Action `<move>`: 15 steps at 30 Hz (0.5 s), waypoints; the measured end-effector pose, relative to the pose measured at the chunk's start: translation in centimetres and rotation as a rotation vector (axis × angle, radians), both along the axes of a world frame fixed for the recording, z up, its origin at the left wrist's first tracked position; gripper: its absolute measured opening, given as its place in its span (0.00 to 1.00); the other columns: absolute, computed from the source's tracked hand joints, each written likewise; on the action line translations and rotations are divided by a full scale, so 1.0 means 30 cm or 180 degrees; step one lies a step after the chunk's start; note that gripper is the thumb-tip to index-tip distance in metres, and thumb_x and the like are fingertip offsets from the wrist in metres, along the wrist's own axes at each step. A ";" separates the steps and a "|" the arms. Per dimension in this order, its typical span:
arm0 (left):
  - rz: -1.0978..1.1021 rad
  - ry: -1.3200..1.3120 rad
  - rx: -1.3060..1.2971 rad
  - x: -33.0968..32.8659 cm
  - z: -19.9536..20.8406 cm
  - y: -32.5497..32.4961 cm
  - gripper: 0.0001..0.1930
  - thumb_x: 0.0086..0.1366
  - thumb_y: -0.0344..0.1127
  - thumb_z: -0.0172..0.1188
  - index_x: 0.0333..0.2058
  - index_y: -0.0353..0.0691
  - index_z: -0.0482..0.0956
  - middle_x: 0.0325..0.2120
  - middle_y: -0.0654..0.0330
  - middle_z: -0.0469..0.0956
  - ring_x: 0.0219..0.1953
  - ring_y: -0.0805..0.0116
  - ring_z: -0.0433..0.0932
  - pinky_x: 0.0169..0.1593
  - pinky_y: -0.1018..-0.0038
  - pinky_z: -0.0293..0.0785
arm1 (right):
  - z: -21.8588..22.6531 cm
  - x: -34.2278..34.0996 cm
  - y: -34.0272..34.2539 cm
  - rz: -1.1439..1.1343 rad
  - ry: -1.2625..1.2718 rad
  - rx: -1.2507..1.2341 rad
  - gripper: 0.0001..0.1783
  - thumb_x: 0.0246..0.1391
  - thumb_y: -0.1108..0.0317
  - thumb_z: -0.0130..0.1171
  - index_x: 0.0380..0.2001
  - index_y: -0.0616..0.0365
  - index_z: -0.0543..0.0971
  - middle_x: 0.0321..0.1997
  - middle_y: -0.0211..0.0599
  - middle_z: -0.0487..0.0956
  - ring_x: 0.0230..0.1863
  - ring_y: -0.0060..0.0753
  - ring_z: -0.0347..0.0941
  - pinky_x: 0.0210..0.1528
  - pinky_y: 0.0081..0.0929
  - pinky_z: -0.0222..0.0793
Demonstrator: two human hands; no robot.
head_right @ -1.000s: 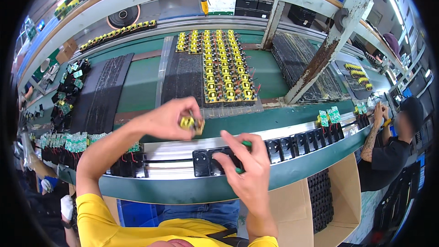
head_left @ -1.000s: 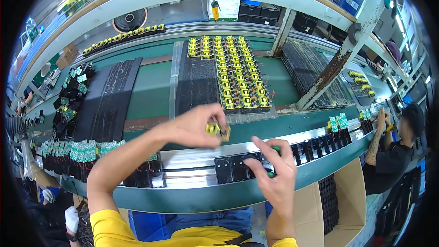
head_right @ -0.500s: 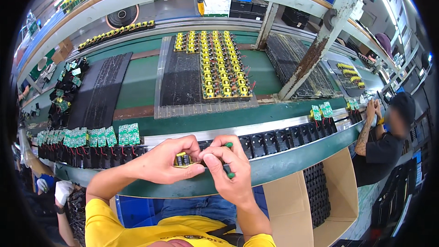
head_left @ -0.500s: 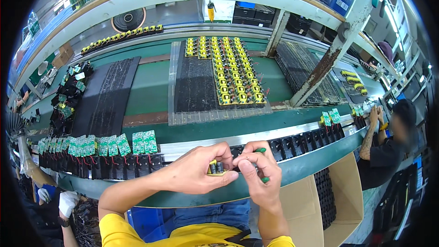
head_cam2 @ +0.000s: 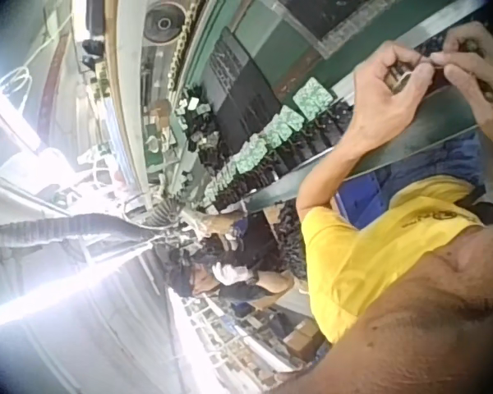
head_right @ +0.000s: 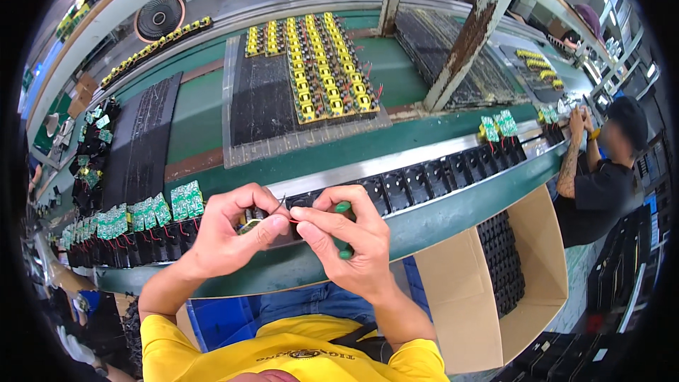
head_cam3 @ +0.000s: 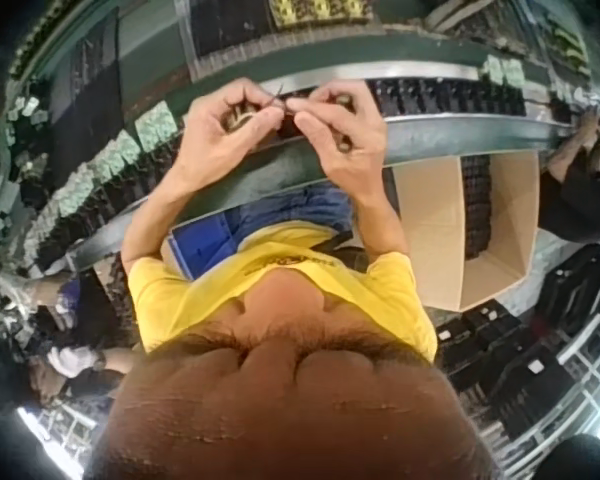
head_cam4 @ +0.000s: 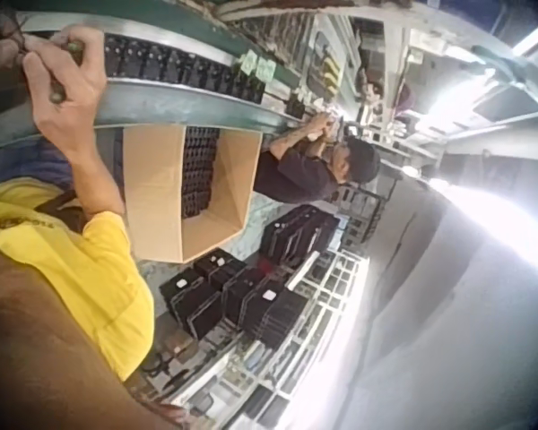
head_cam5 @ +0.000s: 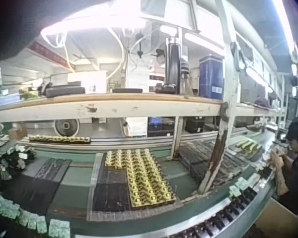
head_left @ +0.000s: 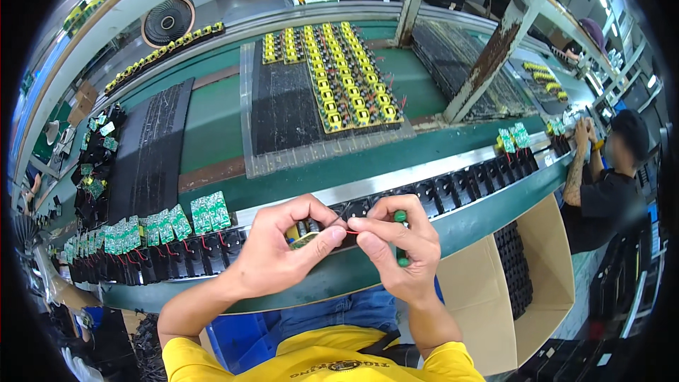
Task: Trimming excess wire leads from electronic components and placing them onto circuit boards on a manufacturing assembly line.
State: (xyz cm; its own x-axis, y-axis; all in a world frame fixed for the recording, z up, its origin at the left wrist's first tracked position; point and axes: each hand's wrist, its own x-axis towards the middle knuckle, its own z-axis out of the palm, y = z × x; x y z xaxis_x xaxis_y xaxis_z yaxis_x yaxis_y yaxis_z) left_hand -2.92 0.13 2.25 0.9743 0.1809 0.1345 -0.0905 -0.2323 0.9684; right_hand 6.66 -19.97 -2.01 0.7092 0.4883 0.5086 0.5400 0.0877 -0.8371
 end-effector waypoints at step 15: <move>0.0142 0.0625 0.1517 0.108 -0.128 0.110 0.04 0.66 0.25 0.72 0.36 0.33 0.86 0.33 0.59 0.88 0.32 0.66 0.80 0.43 0.72 0.77 | -0.185 -0.033 -0.001 -0.0646 -0.1652 -0.2008 0.13 0.54 0.66 0.82 0.44 0.47 0.95 0.55 0.33 0.81 0.48 0.37 0.74 0.51 0.35 0.71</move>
State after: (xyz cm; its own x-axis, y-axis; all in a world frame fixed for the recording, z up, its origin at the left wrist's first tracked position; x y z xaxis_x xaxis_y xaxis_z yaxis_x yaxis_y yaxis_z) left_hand 0.31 3.44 -1.59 0.9822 0.1861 0.0273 0.1025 -0.6513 0.7519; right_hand 5.66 -20.00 -7.56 0.5653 0.6786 0.4689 0.8247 -0.4537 -0.3376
